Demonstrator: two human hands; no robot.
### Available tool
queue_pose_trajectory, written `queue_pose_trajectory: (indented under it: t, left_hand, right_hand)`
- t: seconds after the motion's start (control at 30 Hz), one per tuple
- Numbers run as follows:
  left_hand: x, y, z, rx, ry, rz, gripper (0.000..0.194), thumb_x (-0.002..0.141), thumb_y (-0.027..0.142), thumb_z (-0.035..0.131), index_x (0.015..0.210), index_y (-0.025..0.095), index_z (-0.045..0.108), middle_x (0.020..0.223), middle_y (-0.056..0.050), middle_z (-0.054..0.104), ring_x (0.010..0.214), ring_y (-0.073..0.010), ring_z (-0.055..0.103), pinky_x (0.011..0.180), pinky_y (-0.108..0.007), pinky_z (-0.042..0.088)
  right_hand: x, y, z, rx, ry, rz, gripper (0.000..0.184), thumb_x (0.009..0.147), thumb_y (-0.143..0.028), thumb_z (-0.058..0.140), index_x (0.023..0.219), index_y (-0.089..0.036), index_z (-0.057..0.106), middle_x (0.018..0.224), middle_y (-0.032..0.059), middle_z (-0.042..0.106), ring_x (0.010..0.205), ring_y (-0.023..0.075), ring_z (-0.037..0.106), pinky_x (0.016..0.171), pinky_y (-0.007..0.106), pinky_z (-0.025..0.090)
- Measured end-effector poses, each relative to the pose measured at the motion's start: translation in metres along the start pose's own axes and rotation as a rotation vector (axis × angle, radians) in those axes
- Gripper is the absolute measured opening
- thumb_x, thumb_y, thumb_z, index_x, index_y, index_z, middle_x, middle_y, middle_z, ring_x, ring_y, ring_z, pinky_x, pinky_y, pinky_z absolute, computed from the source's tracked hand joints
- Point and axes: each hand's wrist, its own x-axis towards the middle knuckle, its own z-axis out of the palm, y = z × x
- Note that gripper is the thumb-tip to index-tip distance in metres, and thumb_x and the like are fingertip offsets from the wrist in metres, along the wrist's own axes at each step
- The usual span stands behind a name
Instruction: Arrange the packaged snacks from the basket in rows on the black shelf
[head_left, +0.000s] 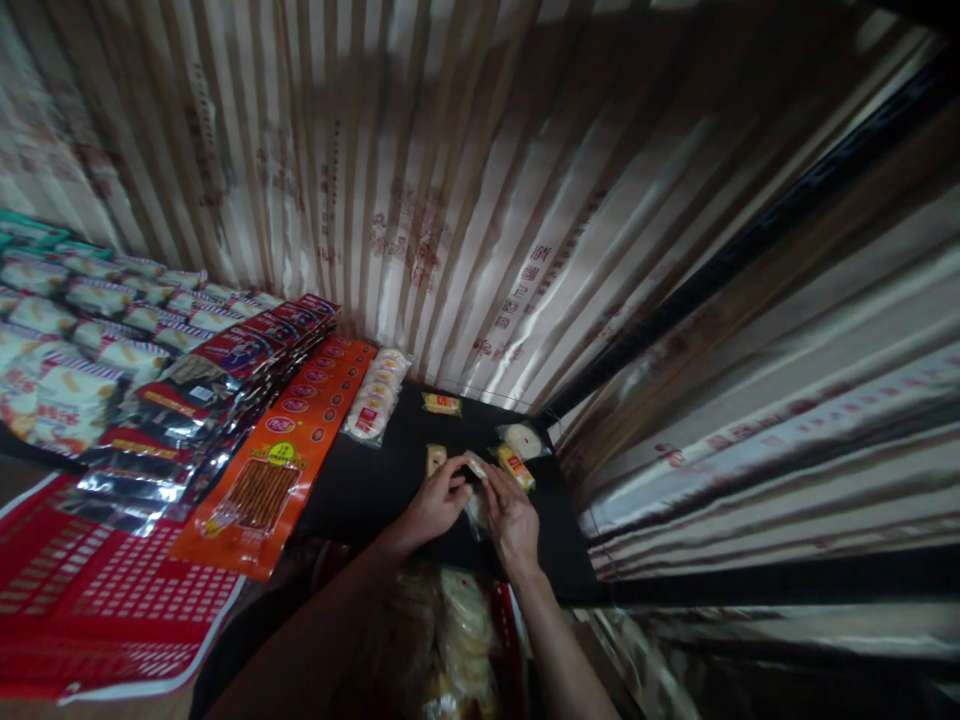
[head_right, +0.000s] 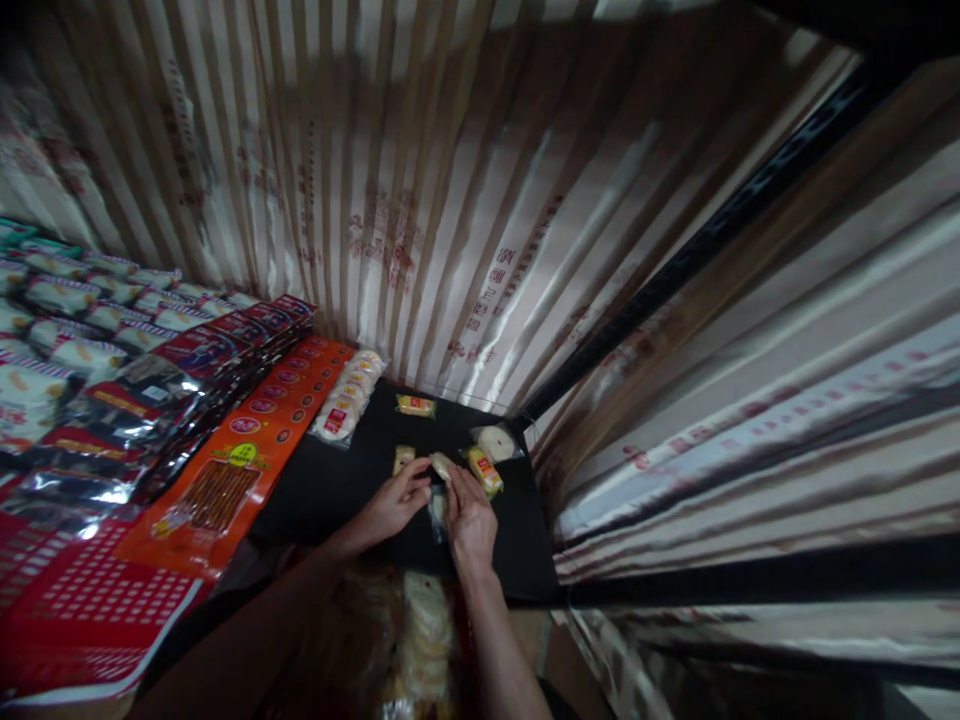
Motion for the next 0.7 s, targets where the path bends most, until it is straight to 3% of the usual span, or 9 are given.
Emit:
queue_pose_trajectory:
  t: [0.2,0.37,0.47,0.6,0.7]
  left_hand:
    - [-0.002,0.005,-0.005,0.051,0.056,0.047,0.053,0.079,0.017,0.052,0.131,0.019,0.040,0.132,-0.013,0.049,0.109,-0.0205,0.057,0.084,-0.033,0.053]
    - [-0.003,0.011,-0.012,0.021,0.143,0.075,0.048,0.081,0.019,0.051,0.128,0.018,0.039,0.125,-0.014,0.054,0.098,-0.0166,0.061,0.079,-0.031,0.054]
    - [-0.003,0.016,-0.019,-0.002,0.238,0.094,0.037,0.082,0.019,0.050,0.118,0.018,0.044,0.115,-0.011,0.059,0.089,-0.0144,0.063,0.075,-0.029,0.054]
    - [-0.005,0.026,-0.040,0.225,0.473,0.061,0.027,0.081,0.021,0.051,0.108,0.016,0.050,0.107,-0.009,0.061,0.089,-0.0155,0.062,0.078,-0.030,0.051]
    - [-0.009,0.034,-0.063,0.391,0.470,0.022,0.038,0.080,0.019,0.051,0.118,0.019,0.048,0.106,-0.005,0.063,0.086,-0.0138,0.062,0.082,-0.029,0.049]
  right_hand:
    - [0.007,-0.037,-0.019,0.294,0.048,0.311,0.041,0.086,-0.046,0.045,0.107,-0.020,0.068,0.108,0.0087,0.069,0.100,0.0211,0.064,0.090,0.033,0.049]
    - [0.014,-0.058,-0.022,0.511,0.057,0.535,0.051,0.079,-0.053,0.051,0.107,-0.013,0.067,0.105,0.0121,0.069,0.091,0.0228,0.065,0.082,0.034,0.051]
    - [0.021,-0.066,-0.020,0.629,0.025,0.566,0.055,0.077,-0.055,0.052,0.107,-0.012,0.066,0.098,0.0117,0.070,0.079,0.0211,0.065,0.071,0.033,0.053]
    - [0.033,-0.074,-0.017,0.716,-0.107,0.525,0.050,0.077,-0.057,0.051,0.099,-0.015,0.066,0.081,0.0064,0.069,0.064,0.0163,0.059,0.056,0.027,0.051]
    - [0.044,-0.077,-0.007,0.690,-0.291,0.422,0.044,0.078,-0.056,0.050,0.087,-0.017,0.068,0.065,0.0008,0.062,0.055,0.0131,0.052,0.051,0.024,0.045]
